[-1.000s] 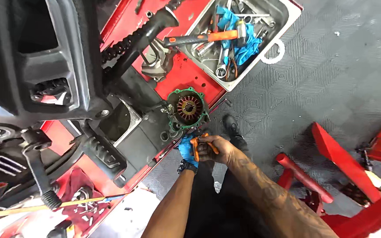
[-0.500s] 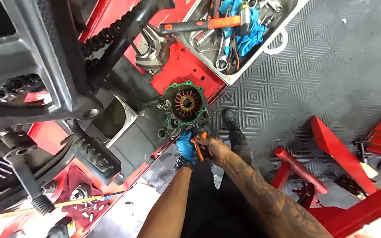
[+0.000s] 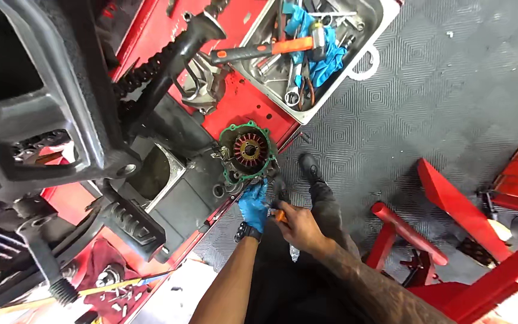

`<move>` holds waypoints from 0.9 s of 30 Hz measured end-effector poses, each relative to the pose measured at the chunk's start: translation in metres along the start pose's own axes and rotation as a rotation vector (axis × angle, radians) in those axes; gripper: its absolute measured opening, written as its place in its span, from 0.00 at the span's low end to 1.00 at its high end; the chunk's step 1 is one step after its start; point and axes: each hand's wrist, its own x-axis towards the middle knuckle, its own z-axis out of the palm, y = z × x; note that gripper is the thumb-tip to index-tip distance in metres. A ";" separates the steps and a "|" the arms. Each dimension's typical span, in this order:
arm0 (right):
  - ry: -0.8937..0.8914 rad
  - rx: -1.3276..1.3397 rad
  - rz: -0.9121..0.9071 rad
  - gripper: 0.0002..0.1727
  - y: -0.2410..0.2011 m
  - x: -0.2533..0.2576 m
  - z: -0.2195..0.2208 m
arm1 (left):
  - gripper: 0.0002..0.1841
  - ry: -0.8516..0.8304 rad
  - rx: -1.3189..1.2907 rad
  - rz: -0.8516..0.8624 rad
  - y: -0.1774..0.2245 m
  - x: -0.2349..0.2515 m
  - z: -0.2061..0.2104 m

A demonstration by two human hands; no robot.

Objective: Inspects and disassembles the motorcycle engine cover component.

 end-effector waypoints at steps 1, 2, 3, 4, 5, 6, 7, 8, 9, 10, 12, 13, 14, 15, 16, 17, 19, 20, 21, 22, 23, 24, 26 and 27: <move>0.001 0.084 0.108 0.15 0.003 -0.001 -0.002 | 0.14 0.095 -0.053 0.050 -0.016 -0.001 0.015; -0.032 0.218 0.253 0.15 0.002 0.001 -0.006 | 0.15 0.094 -0.096 0.010 -0.018 0.000 0.017; -0.084 0.419 0.404 0.14 0.000 0.005 -0.010 | 0.14 0.069 -0.131 -0.037 -0.016 0.001 0.016; -0.128 0.652 0.536 0.14 -0.004 0.010 -0.015 | 0.14 0.048 -0.146 -0.083 -0.013 0.002 0.015; -0.183 0.821 0.641 0.15 -0.009 0.018 -0.021 | 0.14 0.034 -0.163 -0.126 -0.009 0.003 0.014; -0.240 0.889 0.706 0.15 -0.013 0.026 -0.028 | 0.13 0.023 -0.198 -0.170 -0.005 0.006 0.014; -0.281 0.846 0.722 0.16 -0.016 0.034 -0.032 | 0.11 0.007 -0.259 -0.226 -0.002 0.007 0.014; -0.298 0.694 0.688 0.16 -0.017 0.041 -0.033 | 0.10 -0.022 -0.326 -0.283 0.000 0.007 0.012; -0.288 0.465 0.621 0.16 -0.014 0.047 -0.032 | 0.10 -0.043 -0.420 -0.334 0.002 0.007 0.011; -0.260 0.226 0.539 0.17 -0.012 0.052 -0.032 | 0.11 -0.038 -0.531 -0.378 0.003 0.006 0.010; -0.176 -0.047 0.419 0.18 -0.007 0.053 -0.032 | 0.15 0.018 -0.743 -0.449 0.011 0.003 0.007; -0.130 -0.063 0.388 0.17 -0.001 0.049 -0.033 | 0.18 0.034 -0.810 -0.480 0.020 0.000 0.002; -0.070 -0.017 0.369 0.17 0.006 0.042 -0.035 | 0.21 0.041 -0.837 -0.508 0.030 -0.002 -0.002; 0.025 0.057 0.353 0.17 0.013 0.033 -0.037 | 0.21 0.069 -0.833 -0.536 0.041 -0.001 -0.004; 0.159 0.134 0.334 0.18 0.017 0.023 -0.039 | 0.21 0.111 -0.822 -0.573 0.052 0.003 -0.003; 0.320 0.203 0.320 0.19 0.019 0.015 -0.043 | 0.20 0.163 -0.804 -0.623 0.062 0.008 0.001; 0.612 0.312 0.287 0.21 0.011 0.012 -0.056 | 0.18 0.264 -0.718 -0.728 0.079 0.020 0.009; 0.693 0.349 0.273 0.21 0.005 0.015 -0.066 | 0.18 0.294 -0.680 -0.763 0.084 0.022 0.014; 0.729 0.359 0.269 0.22 -0.002 0.020 -0.078 | 0.18 0.323 -0.678 -0.788 0.089 0.021 0.018; 0.741 0.336 0.268 0.22 -0.008 0.028 -0.090 | 0.18 0.352 -0.696 -0.815 0.093 0.019 0.021; 0.736 0.298 0.265 0.23 -0.013 0.041 -0.105 | 0.19 0.382 -0.728 -0.844 0.098 0.020 0.024; 0.717 0.247 0.268 0.23 -0.018 0.057 -0.121 | 0.19 0.421 -0.771 -0.866 0.101 0.021 0.028; 0.682 0.112 0.275 0.22 -0.024 0.090 -0.148 | 0.18 0.498 -0.859 -0.902 0.102 0.021 0.034; 0.657 0.035 0.283 0.22 -0.027 0.107 -0.162 | 0.18 0.529 -0.903 -0.911 0.102 0.022 0.036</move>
